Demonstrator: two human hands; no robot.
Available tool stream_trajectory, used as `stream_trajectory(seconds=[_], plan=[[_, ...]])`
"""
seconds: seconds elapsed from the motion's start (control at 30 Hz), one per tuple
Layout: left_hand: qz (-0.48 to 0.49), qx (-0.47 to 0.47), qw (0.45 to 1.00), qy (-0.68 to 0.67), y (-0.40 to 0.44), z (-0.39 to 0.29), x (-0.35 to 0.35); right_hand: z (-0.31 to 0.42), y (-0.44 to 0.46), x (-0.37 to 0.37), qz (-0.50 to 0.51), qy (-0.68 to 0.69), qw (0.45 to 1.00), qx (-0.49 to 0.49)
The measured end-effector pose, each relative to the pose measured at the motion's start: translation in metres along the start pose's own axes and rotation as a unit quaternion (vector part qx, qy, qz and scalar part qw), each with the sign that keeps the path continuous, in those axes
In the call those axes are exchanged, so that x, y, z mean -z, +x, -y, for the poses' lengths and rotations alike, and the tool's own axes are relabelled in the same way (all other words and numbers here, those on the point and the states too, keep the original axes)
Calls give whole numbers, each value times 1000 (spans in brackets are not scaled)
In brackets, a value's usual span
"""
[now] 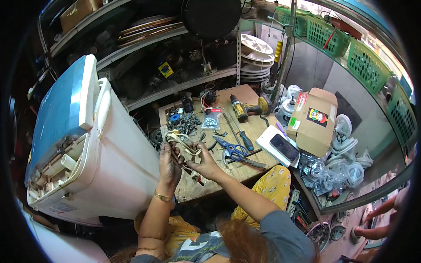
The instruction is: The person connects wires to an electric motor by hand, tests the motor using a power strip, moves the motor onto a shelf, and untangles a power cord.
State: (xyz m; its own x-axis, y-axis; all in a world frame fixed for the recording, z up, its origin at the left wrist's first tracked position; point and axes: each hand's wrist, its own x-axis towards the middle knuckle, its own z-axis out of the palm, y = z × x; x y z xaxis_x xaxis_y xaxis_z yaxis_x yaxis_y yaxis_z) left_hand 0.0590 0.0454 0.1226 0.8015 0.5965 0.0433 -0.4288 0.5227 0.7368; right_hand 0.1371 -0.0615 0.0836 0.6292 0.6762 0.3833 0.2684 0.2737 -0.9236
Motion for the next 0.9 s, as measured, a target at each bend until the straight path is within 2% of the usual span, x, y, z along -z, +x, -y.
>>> stream_trajectory(seconds=[0.07,0.17,0.2,0.23,0.27,0.3,0.37,0.43,0.47,0.5,0.57,0.6,0.63,0.7,0.77,0.8,0.83,0.9], plan=[[21,-7,1000,0,1,-1,1,10,-5,14,108,-20,990,-93],[30,-25,999,-25,8,-19,4,38,-9,27,267,-41,956,-111],[29,-23,999,-35,10,-20,5,32,-8,28,243,-129,961,34],[28,-22,998,-47,10,-21,5,27,-6,26,214,-215,936,177],[41,-20,997,-65,11,-19,5,25,-11,24,207,-77,972,75],[54,-18,995,-84,11,-16,5,38,-15,20,194,62,979,-29],[73,-3,991,-111,9,-14,-2,60,-12,25,138,99,975,-143],[86,27,988,-124,3,-21,-13,44,-3,32,72,26,997,-8],[183,49,966,-175,15,-9,11,42,5,42,72,-40,997,11],[161,71,971,-159,16,-7,9,14,14,56,47,-101,994,7],[116,113,978,-131,17,-1,2,76,28,67,77,82,982,-154],[143,146,966,-158,19,7,5,73,37,68,59,85,990,-92],[132,147,969,-151,17,12,1,86,39,74,81,97,982,-143],[132,122,968,-175,24,23,9,77,47,86,155,49,976,-145],[144,60,974,-165,26,20,15,79,39,93,199,-166,955,-143],[108,60,983,-133,20,9,3,72,35,92,233,-209,937,-156],[126,53,982,-127,21,9,4,70,35,91,298,-274,907,-119],[160,35,980,-115,19,6,3,60,25,86,287,-278,916,-35]])
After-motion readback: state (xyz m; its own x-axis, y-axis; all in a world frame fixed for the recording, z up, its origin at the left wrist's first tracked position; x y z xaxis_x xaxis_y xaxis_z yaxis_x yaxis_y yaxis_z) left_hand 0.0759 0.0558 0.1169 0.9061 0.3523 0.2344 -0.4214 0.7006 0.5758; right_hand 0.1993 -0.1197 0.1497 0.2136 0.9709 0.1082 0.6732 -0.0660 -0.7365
